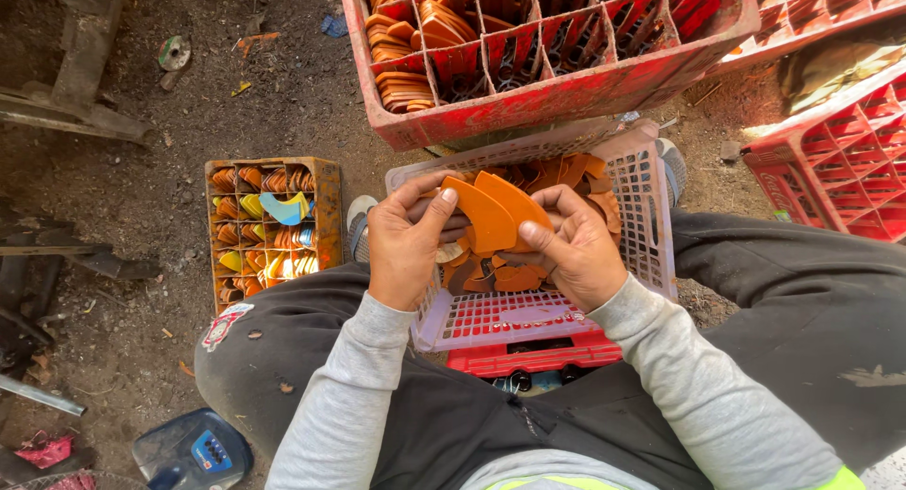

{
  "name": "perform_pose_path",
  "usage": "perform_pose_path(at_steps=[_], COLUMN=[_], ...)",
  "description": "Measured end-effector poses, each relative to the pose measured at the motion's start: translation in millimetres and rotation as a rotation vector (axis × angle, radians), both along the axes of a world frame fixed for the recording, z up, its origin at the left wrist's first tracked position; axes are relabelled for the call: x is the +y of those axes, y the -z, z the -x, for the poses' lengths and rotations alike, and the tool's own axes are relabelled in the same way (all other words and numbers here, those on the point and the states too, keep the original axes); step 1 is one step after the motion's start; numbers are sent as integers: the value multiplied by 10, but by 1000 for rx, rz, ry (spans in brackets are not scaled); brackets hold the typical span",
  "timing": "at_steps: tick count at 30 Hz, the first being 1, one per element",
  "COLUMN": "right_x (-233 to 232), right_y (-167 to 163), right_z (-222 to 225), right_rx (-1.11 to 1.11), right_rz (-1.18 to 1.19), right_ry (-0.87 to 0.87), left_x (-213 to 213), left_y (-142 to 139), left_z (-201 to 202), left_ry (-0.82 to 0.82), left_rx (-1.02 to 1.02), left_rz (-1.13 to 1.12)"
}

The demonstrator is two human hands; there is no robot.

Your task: The person sits on the ground and sorts orange shoe sole parts from a white basket into a red crate with compartments. They handle the parts one by one, inspecting and placing them into the crate.

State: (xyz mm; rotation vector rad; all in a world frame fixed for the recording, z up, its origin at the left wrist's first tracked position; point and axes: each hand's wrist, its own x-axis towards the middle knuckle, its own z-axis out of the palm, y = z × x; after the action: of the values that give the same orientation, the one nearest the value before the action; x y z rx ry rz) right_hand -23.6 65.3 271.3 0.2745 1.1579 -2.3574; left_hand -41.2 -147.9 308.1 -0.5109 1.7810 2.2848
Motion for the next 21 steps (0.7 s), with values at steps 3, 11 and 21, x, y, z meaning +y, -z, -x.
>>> perform_pose_path(at_steps=[3,11,21], right_x=[26,45,-58], right_y=[-69,-81,3], right_z=[26,37,-7], right_rx=[78,75,333], right_rz=[-89,-206,-554], right_ry=[105,136,160], left_x=[-12,123,203], left_y=[36,85,96], left_z=[20,21,-2], left_ry=[-33,-47,-18], left_rx=[4,70,38], left_rz=[23,118,6])
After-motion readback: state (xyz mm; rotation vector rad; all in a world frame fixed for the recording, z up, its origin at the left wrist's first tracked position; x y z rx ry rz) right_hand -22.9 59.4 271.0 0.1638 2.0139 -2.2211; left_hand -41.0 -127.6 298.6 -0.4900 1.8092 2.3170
